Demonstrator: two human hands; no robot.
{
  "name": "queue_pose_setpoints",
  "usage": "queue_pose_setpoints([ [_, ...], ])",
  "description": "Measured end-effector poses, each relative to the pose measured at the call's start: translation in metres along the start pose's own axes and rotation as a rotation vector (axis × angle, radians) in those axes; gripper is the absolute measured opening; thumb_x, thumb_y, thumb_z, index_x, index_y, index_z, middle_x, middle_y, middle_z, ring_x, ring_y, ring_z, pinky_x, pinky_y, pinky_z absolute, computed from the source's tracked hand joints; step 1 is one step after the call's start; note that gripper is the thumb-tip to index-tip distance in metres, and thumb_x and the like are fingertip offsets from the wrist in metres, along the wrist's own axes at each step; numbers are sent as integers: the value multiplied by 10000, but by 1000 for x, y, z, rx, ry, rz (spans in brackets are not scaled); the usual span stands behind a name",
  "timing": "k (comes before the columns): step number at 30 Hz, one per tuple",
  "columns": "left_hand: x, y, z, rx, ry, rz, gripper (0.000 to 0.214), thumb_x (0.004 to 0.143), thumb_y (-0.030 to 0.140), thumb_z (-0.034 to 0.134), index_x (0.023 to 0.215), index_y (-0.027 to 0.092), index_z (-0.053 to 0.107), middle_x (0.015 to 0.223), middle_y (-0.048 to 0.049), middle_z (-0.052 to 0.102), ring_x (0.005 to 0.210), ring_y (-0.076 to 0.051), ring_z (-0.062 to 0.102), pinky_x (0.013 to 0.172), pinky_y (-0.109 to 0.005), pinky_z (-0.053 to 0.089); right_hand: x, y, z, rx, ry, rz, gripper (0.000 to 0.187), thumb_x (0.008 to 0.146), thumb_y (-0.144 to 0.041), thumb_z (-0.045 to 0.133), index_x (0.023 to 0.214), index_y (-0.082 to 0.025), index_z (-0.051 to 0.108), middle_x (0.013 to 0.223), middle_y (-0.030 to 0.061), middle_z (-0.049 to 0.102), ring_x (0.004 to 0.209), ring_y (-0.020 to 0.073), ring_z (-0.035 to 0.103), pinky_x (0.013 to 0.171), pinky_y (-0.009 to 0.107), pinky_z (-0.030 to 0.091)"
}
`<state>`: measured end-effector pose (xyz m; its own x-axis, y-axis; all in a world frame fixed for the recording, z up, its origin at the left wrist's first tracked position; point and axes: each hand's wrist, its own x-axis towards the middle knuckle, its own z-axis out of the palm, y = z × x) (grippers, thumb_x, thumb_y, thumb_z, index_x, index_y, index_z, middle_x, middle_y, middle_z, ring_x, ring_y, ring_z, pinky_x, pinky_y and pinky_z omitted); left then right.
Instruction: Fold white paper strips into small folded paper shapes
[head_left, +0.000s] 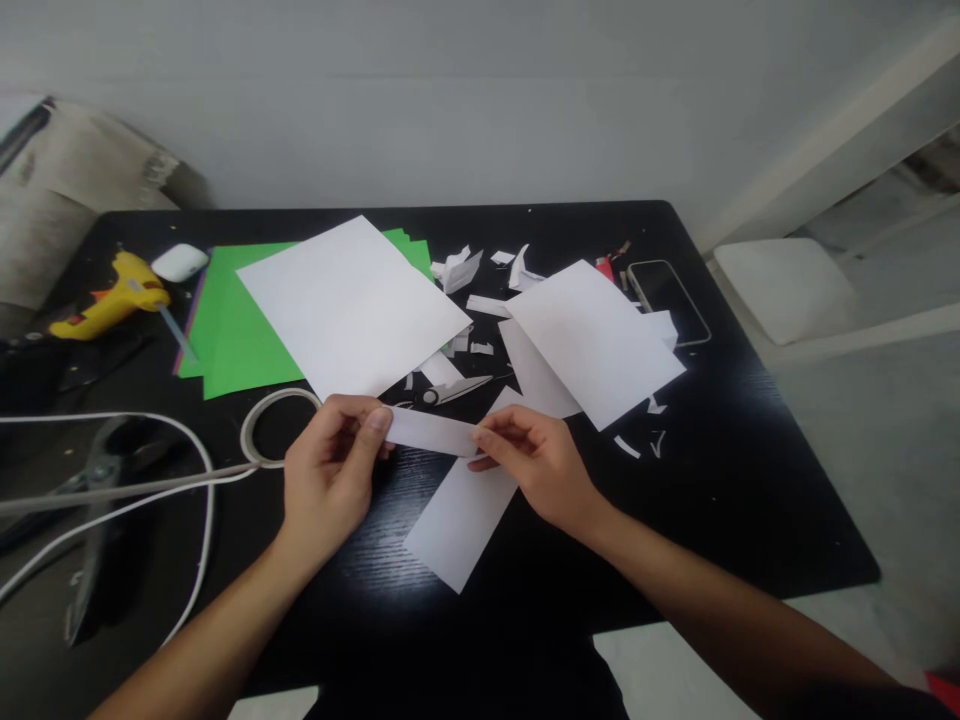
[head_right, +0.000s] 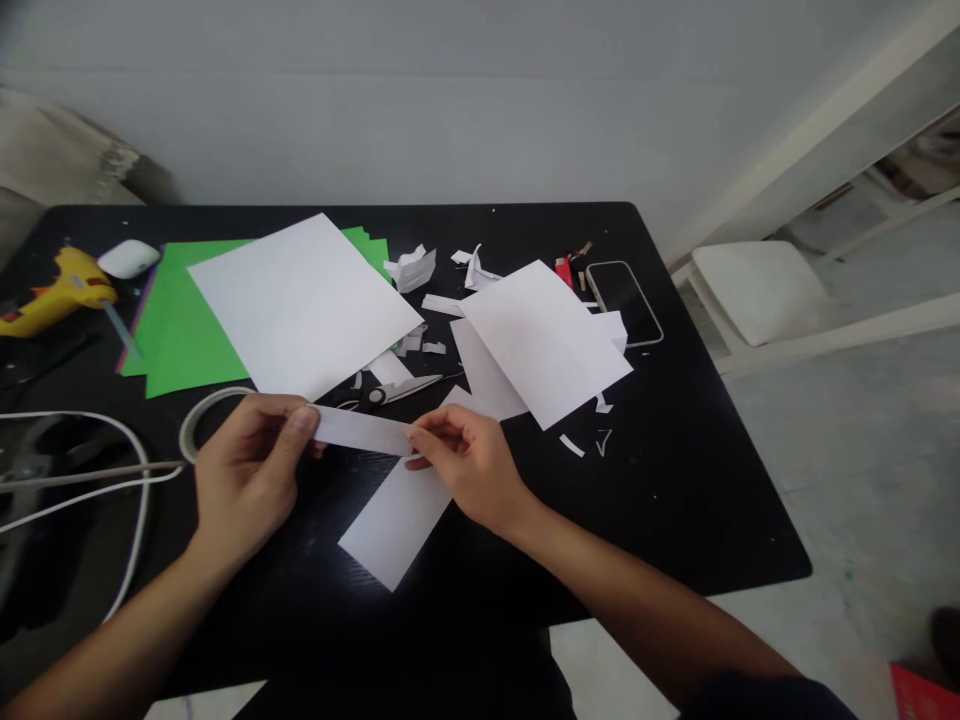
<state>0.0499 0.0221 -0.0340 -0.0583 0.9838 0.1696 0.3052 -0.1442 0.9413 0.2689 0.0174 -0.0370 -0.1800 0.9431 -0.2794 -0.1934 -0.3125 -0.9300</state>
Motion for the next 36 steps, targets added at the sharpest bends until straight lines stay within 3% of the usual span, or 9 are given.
queue_pose_setpoints([
  [4, -4, 0, 2, 7, -34, -11, 114, 985, 283, 636, 905, 204, 653, 672, 24, 621, 602, -134, 588, 569, -256, 462, -1, -2, 3, 68, -54, 86, 324, 717, -383, 923, 902, -173, 759, 861, 29, 756, 820, 185, 756, 775, 346, 695],
  [8, -6, 0, 3, -8, -51, -23, 103, 988, 278, 634, 920, 203, 651, 685, 19, 620, 613, -136, 592, 578, -256, 467, -1, -1, 3, 56, -74, 153, 305, 767, -411, 884, 850, -141, 770, 821, 59, 788, 783, 209, 792, 731, 337, 688],
  [16, -5, 0, 2, -9, -57, -8, 102, 990, 263, 639, 912, 203, 665, 681, 21, 633, 610, -131, 595, 584, -248, 464, 1, 2, 3, 51, 20, 118, 288, 757, -399, 891, 830, -142, 784, 786, 52, 792, 732, 218, 800, 708, 349, 691],
  [25, -7, 0, 3, -60, -54, -48, 94, 999, 254, 627, 922, 206, 652, 682, 22, 632, 628, -129, 607, 597, -242, 470, 3, 1, 0, 53, -37, 187, 312, 764, -414, 887, 856, -140, 767, 799, 58, 797, 750, 218, 810, 695, 310, 682],
  [36, -6, 0, 2, -84, -50, -67, 119, 996, 281, 639, 915, 196, 656, 667, 15, 633, 624, -135, 600, 598, -252, 464, 2, 2, 1, 52, -15, 124, 301, 765, -406, 887, 853, -142, 772, 774, 54, 794, 732, 214, 805, 690, 322, 684],
])
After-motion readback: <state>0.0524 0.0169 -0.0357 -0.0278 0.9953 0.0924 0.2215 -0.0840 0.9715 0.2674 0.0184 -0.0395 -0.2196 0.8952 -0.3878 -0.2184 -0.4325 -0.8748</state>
